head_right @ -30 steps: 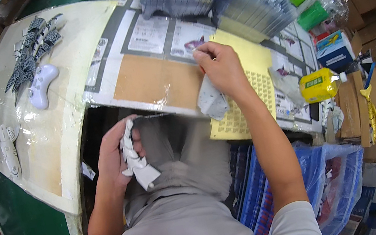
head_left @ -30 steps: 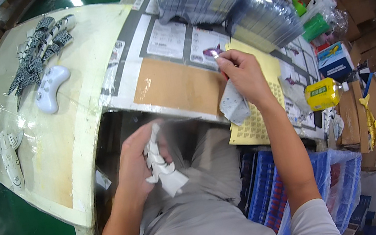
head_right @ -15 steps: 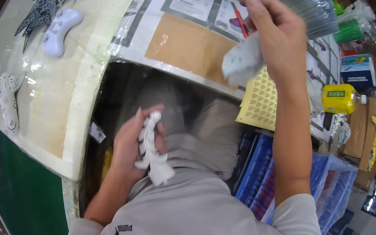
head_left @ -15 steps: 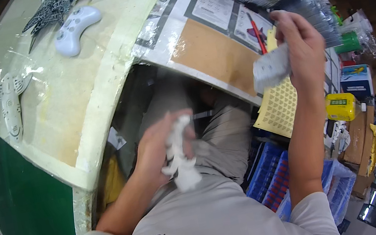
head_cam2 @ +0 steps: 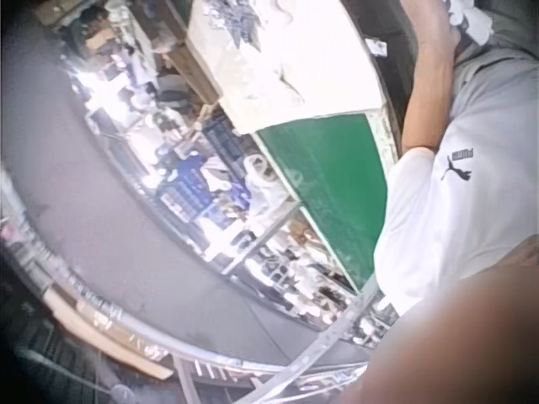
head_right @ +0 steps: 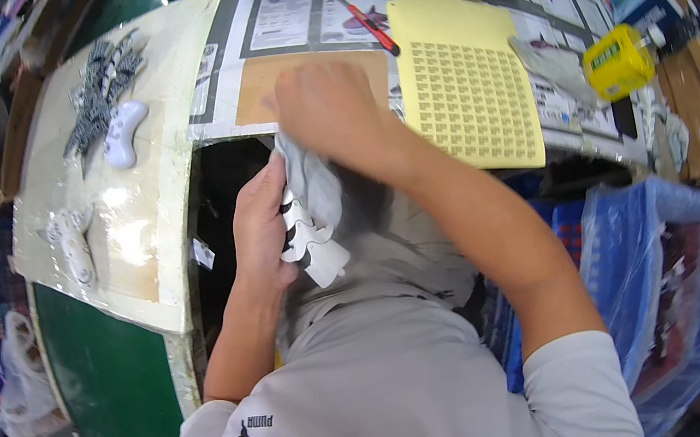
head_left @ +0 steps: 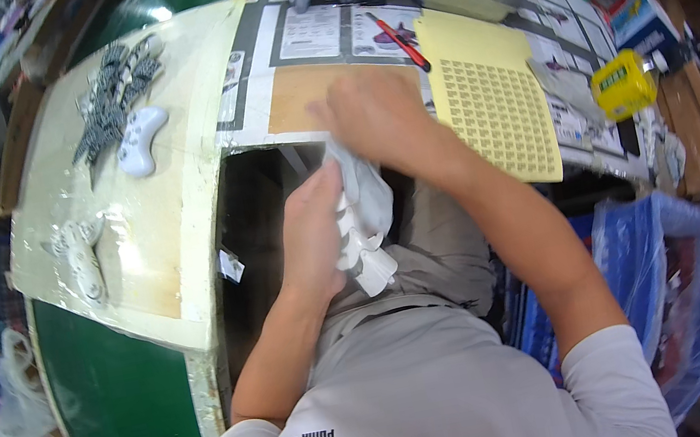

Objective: The person assembles white plastic dolphin-shaped items by attaching patterned tail pieces and wiping them with a cloth. They handle multiple units one at a time, placing finished items on the table and retrieving new ones from a bin.

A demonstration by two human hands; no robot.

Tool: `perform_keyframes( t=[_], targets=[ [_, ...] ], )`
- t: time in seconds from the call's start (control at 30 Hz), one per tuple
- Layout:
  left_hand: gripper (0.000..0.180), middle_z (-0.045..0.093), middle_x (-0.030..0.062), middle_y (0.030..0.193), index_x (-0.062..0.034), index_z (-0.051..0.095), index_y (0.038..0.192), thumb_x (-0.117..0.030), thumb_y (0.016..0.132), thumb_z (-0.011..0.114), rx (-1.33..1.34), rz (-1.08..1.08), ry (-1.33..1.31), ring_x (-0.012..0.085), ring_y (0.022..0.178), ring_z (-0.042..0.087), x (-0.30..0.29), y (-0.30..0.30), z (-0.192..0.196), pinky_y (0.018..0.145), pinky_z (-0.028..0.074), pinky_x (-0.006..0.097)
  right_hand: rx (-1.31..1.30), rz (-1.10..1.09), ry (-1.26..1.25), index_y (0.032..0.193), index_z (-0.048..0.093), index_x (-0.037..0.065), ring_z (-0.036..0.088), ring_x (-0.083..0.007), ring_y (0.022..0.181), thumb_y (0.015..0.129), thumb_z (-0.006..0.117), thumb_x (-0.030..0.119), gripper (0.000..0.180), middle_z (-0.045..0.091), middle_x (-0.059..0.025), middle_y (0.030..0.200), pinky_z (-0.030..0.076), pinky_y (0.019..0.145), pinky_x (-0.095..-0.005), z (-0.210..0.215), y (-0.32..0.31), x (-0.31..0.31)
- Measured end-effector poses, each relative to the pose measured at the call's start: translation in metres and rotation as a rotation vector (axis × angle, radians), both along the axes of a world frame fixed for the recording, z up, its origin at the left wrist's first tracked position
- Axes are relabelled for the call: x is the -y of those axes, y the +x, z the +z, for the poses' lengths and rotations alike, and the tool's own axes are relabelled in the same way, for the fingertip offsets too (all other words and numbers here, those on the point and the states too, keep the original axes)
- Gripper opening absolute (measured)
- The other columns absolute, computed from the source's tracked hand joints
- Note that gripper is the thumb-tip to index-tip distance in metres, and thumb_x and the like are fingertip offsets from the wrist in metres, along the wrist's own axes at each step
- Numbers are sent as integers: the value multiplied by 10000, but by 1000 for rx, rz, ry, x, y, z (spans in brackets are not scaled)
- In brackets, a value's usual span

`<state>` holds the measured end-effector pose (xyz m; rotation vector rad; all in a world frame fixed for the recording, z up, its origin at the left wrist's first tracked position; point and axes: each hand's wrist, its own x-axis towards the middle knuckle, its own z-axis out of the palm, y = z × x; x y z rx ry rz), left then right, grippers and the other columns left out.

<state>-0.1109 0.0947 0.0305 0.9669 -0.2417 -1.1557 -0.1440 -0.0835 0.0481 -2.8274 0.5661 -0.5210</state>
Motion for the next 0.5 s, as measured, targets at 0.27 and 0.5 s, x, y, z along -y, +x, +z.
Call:
perform_keyframes(
  t=[0.27, 0.5],
  targets=[
    [409, 626, 61, 762, -65, 592, 1073, -426, 1142, 413, -190, 201, -180, 174, 611, 540, 11, 11, 23, 552, 465, 332, 820, -150, 883, 949, 736, 15, 697, -240, 705, 1008, 687, 403, 397, 683, -113, 692, 544, 677, -411, 94, -66, 30],
    [711, 645, 71, 1240, -17, 557, 1409, -595, 1130, 253, 60, 188, -279, 151, 1054, 645, 43, -14, 9, 968, 531, 319, 449, -164, 447, 1405, 479, -5, 662, -449, 1073, 988, 688, 350, 586, 548, -259, 1363, 560, 886, -490, 34, -77, -75]
  ],
)
